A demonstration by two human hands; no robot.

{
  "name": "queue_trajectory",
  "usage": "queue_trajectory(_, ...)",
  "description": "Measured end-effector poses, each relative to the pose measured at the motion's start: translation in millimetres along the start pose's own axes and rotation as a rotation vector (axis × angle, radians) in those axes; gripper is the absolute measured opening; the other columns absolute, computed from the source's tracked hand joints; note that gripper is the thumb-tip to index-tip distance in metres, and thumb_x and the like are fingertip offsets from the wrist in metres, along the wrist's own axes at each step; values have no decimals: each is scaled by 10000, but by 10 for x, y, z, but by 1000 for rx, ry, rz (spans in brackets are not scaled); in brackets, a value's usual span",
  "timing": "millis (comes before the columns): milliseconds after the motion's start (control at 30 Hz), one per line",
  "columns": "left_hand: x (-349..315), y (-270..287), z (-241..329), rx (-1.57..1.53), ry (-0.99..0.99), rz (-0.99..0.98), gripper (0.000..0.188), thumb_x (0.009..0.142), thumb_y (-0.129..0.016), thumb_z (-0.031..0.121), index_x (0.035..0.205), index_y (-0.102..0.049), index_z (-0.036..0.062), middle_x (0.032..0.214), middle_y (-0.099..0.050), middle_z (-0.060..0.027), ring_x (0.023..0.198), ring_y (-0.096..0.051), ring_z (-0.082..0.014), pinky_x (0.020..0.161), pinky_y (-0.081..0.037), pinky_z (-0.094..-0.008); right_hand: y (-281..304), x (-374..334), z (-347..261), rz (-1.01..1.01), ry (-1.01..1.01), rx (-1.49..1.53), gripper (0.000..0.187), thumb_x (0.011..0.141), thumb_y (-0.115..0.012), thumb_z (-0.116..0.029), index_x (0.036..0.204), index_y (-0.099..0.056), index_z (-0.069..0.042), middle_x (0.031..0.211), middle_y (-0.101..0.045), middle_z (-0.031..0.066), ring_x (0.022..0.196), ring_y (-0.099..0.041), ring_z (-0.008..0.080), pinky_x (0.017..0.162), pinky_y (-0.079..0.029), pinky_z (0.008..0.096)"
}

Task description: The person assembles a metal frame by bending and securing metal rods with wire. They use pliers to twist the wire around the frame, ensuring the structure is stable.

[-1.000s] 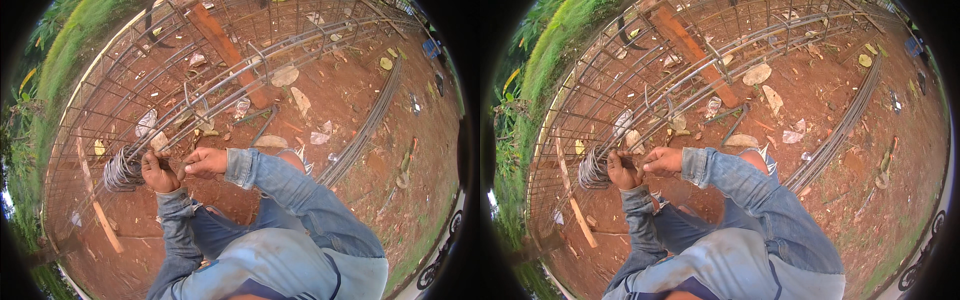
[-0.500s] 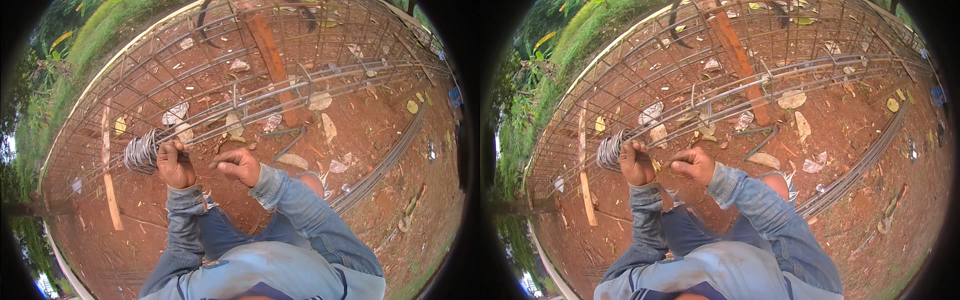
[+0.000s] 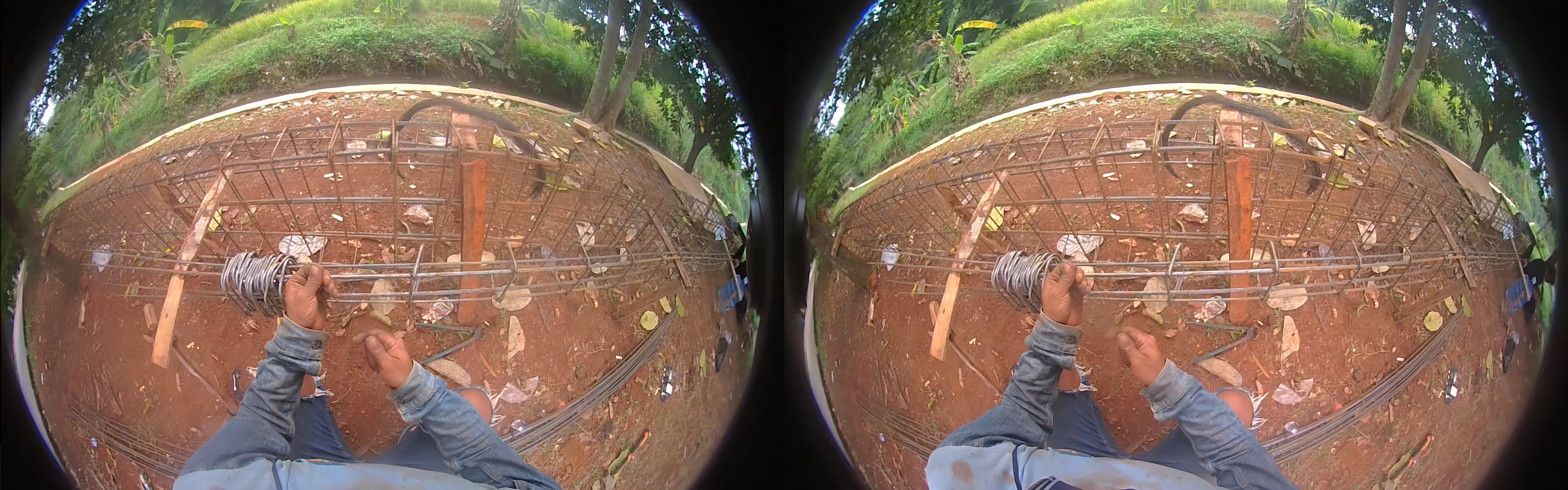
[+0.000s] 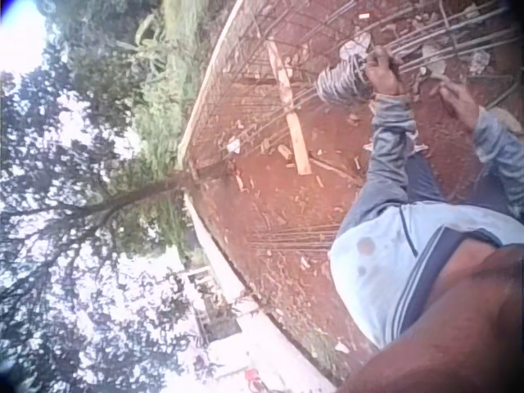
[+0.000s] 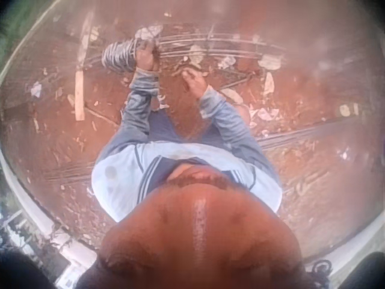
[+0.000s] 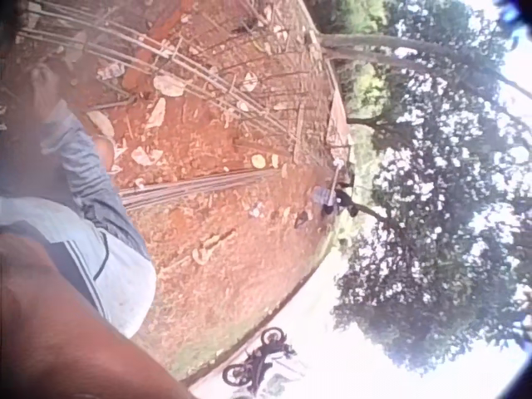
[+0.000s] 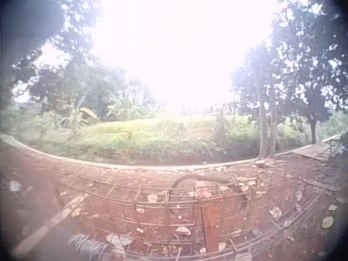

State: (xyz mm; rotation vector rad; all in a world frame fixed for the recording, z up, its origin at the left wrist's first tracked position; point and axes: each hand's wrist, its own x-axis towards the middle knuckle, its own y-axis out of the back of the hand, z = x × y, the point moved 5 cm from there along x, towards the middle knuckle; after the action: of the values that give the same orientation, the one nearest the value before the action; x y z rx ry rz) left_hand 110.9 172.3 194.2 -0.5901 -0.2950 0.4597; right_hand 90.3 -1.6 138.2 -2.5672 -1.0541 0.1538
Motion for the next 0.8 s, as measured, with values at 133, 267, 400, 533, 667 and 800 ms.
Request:
queue_trajectory(133,-186,-189,1,303,-95,-82,153,895,-609,139,785,-576,39,677,-588,-38,569,-532,-107,532,-450,-239,379,138,265,200,-249,250,265,961,-497,-282,1021,-584,-39,608,-487,-29,501,-404,51,474,-338,225)
queue_trajectory(267,-177,-241,8,279,-35,-84,165,886,-624,130,755,-576,41,648,-590,-30,555,-527,-100,542,-446,-233,43,110,453,-42,-108,-255,290,962,-498,-294,980,-613,-28,557,-435,-29,499,-387,58,467,-318,240)
queue_trajectory(400,-35,14,95,-6,97,-47,161,904,-595,159,795,-578,42,700,-592,-41,603,-558,-123,592,-485,-251,-256,-87,85,-506,-212,292,341,951,-508,-338,982,-607,-14,530,-410,-20,488,-399,80,489,-335,247)
queue_trajectory(533,-79,38,32,-185,124,-12,149,910,-583,173,824,-583,51,727,-598,-45,617,-580,-135,582,-508,-266,-189,-35,-68,-580,-113,614,377,934,-515,-377,967,-598,-11,513,-414,-11,467,-421,103,504,-364,255)
queue_trajectory(667,-129,145,124,-82,224,50,195,920,-570,218,793,-578,70,692,-590,-18,583,-564,-114,563,-495,-247,162,208,58,-186,-31,232,349,954,-493,-346,931,-588,-11,514,-467,8,459,-457,113,513,-394,259)
queue_trajectory(800,-241,134,174,62,153,110,209,912,-585,205,758,-575,63,684,-595,-27,570,-563,-110,538,-481,-237,-11,151,254,-221,-154,-261,354,978,-448,-317,928,-572,11,575,-566,53,522,-539,110,532,-429,270)
